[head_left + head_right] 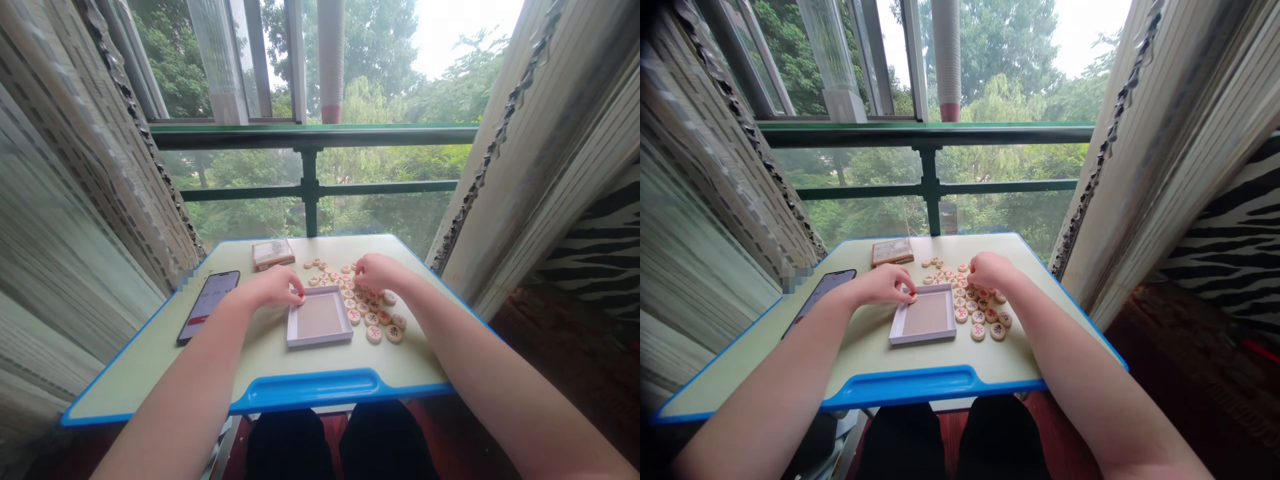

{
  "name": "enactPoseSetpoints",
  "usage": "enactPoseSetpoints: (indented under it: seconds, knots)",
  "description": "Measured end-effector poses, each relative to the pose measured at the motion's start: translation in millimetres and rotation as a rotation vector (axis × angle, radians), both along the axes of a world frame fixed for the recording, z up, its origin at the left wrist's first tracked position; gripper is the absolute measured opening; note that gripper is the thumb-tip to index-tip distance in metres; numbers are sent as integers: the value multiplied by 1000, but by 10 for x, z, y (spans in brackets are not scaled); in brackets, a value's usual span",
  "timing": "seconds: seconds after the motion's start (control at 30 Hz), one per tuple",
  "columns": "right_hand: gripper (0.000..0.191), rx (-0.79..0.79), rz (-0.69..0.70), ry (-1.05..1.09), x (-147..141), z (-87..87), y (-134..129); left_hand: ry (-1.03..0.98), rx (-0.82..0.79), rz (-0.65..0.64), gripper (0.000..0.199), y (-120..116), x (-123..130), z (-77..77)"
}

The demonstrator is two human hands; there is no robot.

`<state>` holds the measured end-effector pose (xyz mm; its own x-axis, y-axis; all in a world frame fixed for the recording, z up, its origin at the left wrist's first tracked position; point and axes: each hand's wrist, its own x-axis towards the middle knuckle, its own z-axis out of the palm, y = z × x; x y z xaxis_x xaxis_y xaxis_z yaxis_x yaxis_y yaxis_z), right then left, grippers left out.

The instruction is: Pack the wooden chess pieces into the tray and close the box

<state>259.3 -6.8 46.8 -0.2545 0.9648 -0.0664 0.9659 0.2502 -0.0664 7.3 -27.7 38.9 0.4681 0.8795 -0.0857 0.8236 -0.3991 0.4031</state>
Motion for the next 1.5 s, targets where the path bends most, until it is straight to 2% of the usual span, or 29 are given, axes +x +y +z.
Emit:
enactPoseSetpoints:
  seconds: [0.13,0.27,0.33,0.43,0.57,0.73,0.9,1.07,1.17,1.37,1.5]
  knots:
    - [21,158,87,101,-65,23,-57,-22,-8,1,27,7,-8,-16]
    - [23,89,397,345,-286,-23,-251,-28,-10,-2,27,3,-17,-12]
    - [20,76,544,347,-407,-85,-354,-29,-14,3,26,-6,-15,-4]
    - [18,112,636,281,-513,-172,-442,-21,-9,18,25,-19,-8,7]
    - [20,142,641,267,-503,-180,-434,-26,-6,5,24,-24,-2,9]
    - [24,196,566,235,-480,-95,-434,-23,16,-1,23,-22,-11,-2]
    - [23,154,503,178,-508,-111,-456,-28,5,16,23,-25,-3,1]
    - [15,126,603,223,-492,-161,-422,-32,-7,37,24,-29,-1,11]
    - [21,128,654,253,-490,-152,-427,-60,-9,46,26,-31,-12,20]
    - [24,158,572,219,-500,-128,-447,-33,-36,59,25,-16,-17,3]
    - [24,154,575,195,-495,-134,-441,-13,13,44,22,-10,-18,-14]
